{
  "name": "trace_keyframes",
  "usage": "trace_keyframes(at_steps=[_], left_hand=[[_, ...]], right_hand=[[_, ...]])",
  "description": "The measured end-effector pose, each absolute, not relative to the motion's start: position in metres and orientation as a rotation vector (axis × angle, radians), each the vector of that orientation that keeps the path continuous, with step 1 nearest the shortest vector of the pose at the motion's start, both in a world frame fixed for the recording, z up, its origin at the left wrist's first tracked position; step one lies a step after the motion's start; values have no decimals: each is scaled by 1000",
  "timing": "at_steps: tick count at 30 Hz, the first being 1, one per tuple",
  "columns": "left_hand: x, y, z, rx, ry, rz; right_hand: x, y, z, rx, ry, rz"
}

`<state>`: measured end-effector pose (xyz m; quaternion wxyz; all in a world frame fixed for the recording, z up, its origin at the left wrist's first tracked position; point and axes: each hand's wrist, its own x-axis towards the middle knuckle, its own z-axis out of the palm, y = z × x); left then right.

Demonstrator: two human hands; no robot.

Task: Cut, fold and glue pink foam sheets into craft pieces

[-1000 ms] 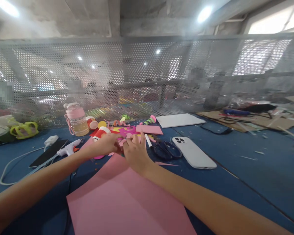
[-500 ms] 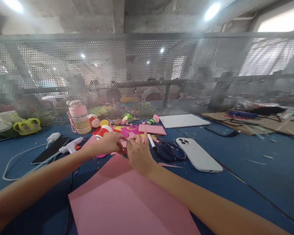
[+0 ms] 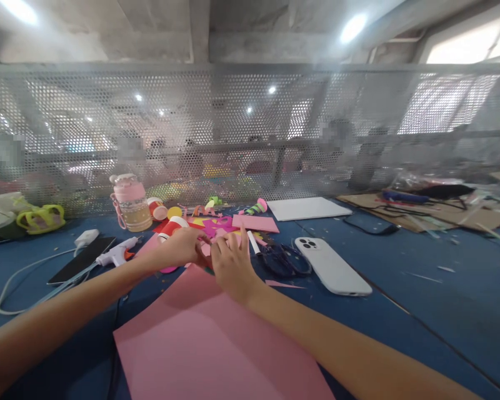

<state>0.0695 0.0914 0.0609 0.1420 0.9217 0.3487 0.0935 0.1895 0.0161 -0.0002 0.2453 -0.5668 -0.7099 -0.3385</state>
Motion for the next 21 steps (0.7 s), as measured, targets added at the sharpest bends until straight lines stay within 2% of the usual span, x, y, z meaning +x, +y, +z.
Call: trace_keyframes(at_steps=[8,15,21], left_hand=[[70,91,59,2637,961,255],[70,89,61,2663,990,316],[68,89,62,2645,985,293]], right_hand=[[191,15,0,-1623,-1997,-925],[187,13,4,-1618,-2006,-723],[185,12,8,-1640,-1981,-688]])
